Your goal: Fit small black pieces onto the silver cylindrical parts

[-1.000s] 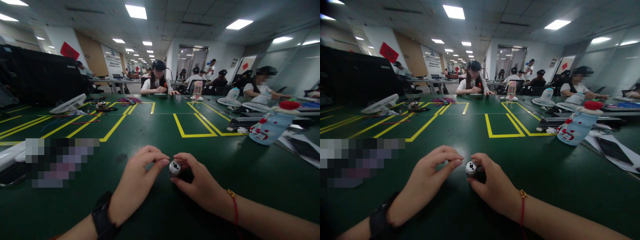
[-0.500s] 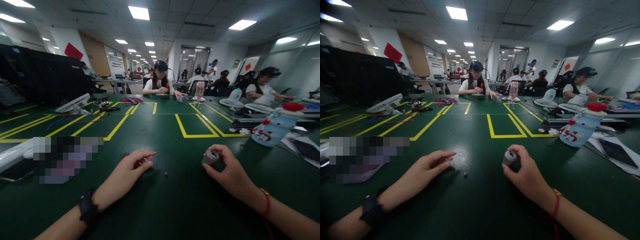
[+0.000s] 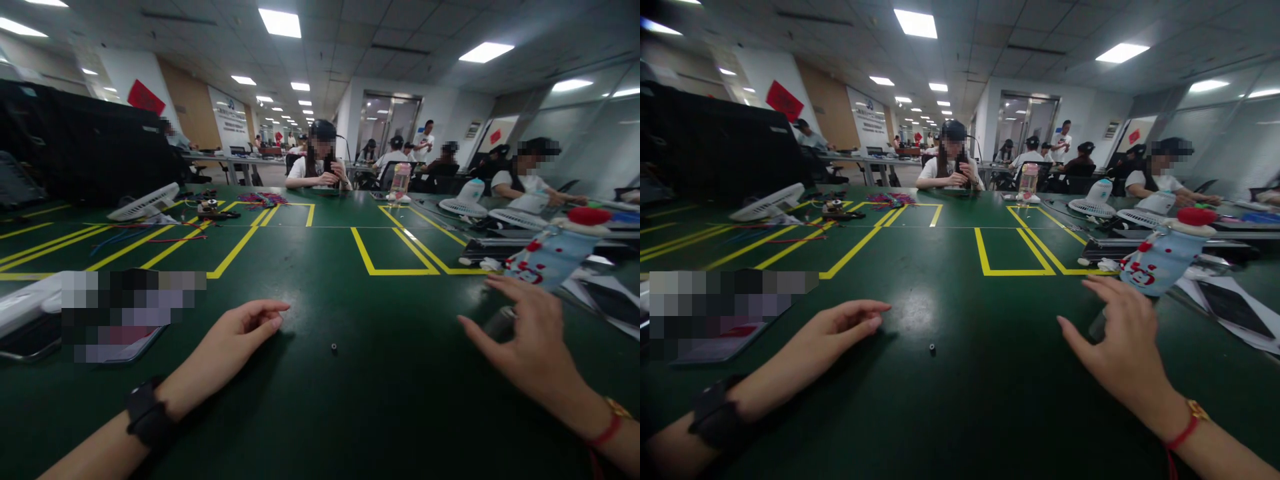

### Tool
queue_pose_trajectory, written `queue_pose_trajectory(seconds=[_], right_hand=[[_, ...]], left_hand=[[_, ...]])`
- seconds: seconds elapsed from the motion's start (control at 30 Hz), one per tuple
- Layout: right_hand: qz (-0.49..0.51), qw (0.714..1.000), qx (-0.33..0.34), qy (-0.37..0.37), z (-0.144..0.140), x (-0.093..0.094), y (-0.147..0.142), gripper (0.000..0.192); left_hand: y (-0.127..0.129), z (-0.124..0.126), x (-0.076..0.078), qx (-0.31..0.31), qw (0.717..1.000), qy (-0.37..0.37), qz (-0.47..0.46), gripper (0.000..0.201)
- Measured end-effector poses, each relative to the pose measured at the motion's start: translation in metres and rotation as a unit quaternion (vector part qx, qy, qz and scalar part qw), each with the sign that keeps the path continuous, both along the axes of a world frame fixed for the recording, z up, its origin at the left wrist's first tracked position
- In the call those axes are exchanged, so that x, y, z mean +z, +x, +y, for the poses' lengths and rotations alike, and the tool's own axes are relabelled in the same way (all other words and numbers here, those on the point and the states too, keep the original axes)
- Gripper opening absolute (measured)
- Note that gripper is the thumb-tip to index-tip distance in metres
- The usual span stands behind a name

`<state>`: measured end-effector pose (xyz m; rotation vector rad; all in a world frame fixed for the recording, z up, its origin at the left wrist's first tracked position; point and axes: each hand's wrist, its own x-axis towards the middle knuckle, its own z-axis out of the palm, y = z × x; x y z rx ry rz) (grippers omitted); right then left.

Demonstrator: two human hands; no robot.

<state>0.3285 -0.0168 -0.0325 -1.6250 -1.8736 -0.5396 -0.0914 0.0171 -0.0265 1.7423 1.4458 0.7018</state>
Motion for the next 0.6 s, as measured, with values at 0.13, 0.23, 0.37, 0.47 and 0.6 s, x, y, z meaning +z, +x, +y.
queue_pose_trajectory(seconds=[0.13, 0.23, 0.37, 0.47, 0.6], right_hand=[[-0.026, 0.957, 0.248, -0.148, 0.002, 0.003, -0.104, 0.040], [0.011, 0.915, 0.323, -0.242, 0.009, 0.001, -0.160, 0.025], [0.031, 0.921, 0.305, -0.241, 0.017, 0.018, -0.149, 0.023], [0.016, 0.972, 0.164, -0.166, 0.016, 0.038, -0.083, 0.028], [-0.012, 0.987, -0.090, -0.131, 0.009, 0.047, 0.017, 0.038]], left_hand=[[-0.001, 0.000, -0.003, -0.003, 1.000, 0.013, -0.001, 0.043], [-0.003, -0.001, -0.003, 0.006, 1.000, 0.019, 0.018, 0.042], [-0.004, -0.003, -0.002, 0.004, 1.000, 0.018, 0.021, 0.042], [-0.002, -0.002, -0.003, -0.001, 1.000, 0.021, 0.019, 0.041], [0.003, -0.001, -0.005, -0.009, 0.999, 0.035, 0.023, 0.038]])
